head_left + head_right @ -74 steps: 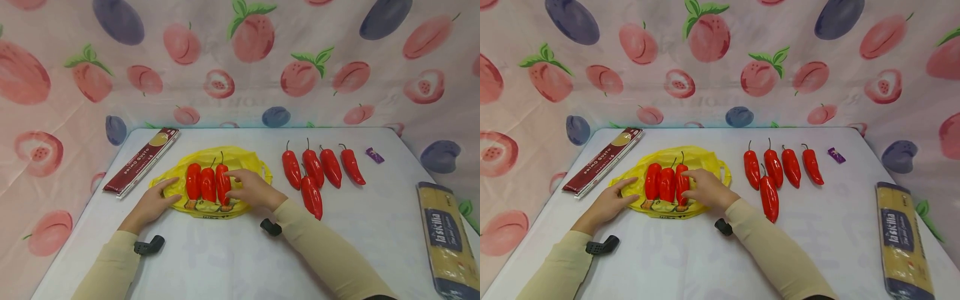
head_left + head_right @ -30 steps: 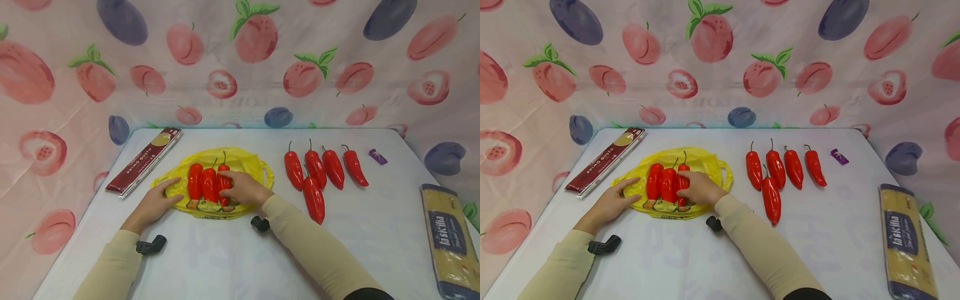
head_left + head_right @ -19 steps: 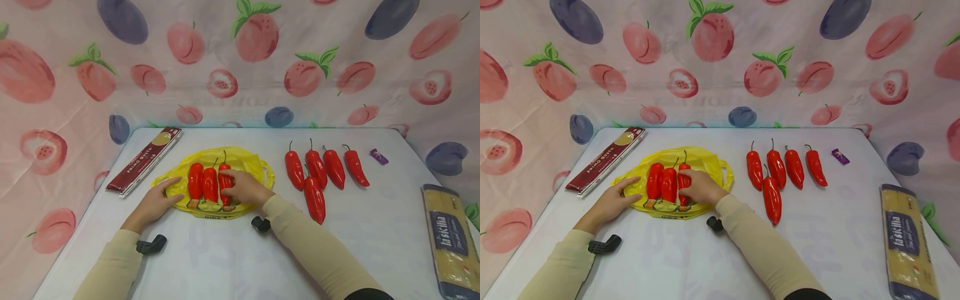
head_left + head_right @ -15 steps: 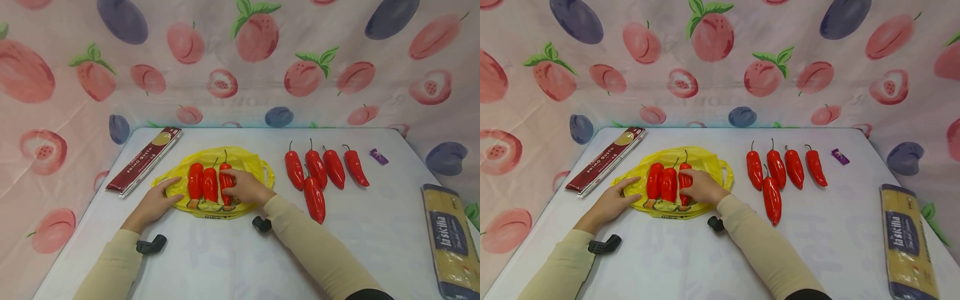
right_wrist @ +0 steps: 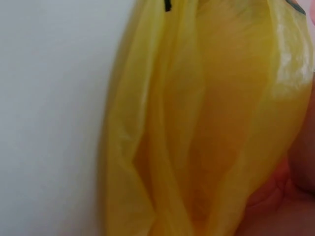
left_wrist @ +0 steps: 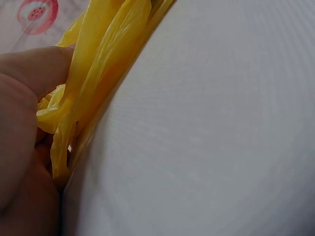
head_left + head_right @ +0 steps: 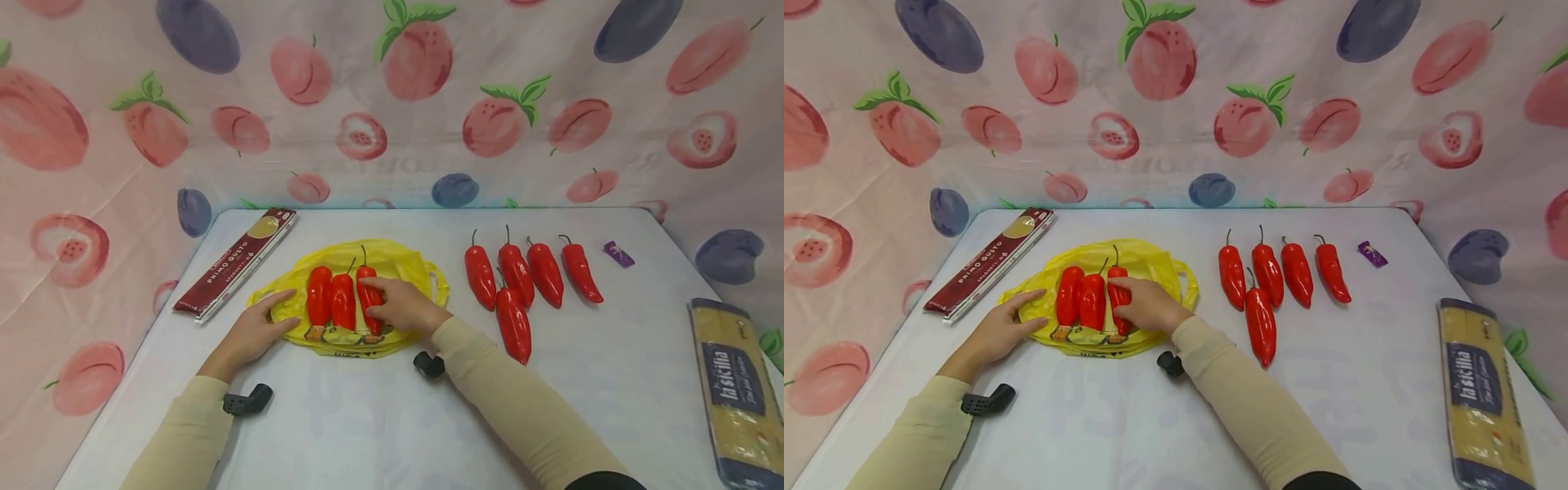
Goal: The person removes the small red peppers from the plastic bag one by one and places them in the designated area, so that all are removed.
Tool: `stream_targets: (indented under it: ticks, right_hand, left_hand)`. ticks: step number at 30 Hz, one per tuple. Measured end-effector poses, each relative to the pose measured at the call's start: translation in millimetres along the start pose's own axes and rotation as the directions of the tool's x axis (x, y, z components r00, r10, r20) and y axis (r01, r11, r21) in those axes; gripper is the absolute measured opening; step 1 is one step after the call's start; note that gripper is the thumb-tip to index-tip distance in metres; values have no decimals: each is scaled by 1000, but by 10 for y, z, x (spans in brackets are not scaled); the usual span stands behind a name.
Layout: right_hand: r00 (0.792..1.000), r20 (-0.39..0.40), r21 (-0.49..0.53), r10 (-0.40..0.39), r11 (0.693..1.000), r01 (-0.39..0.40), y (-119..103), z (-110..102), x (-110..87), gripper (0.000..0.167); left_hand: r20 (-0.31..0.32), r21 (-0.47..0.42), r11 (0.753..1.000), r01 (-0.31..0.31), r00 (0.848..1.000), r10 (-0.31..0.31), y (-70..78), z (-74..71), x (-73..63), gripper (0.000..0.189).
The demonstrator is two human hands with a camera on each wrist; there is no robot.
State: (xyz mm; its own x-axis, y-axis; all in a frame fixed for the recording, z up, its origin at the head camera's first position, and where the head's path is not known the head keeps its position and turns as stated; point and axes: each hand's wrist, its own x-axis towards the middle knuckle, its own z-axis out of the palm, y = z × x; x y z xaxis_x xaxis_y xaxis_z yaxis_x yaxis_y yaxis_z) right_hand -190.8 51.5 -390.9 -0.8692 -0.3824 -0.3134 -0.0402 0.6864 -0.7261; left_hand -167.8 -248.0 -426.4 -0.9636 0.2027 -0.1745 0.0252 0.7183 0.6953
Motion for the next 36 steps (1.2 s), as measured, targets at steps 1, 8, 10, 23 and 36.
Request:
stream_targets:
  ticks: [1,8,10,23,36]
  right_hand:
    - [1000,5,-19,-13,1000,13,-3,-3,-1,61]
    - [999,22,-80,-40,996,42,-18,-10,-7,58]
    - [999,16,-66,-31,997,32,-17,-9,-10,58]
    - [999,-33,33,-19,999,20,-40,-133,-117,60]
    - [992,-72,-36,-104,994,101,-145,-408,-355,61]
  left_hand:
    - [0,0,1000,1,1000,-1,0,1,-1,71]
    - [0,-4,1000,11,1000,-11,11,4,-4,71]
    - [0,-5,1000,12,1000,-12,12,5,-6,71]
    - [2,4,1000,9,1000,-9,36,-7,-15,71]
    - [13,6,1000,23,1000,-23,43,-14,-18,72]
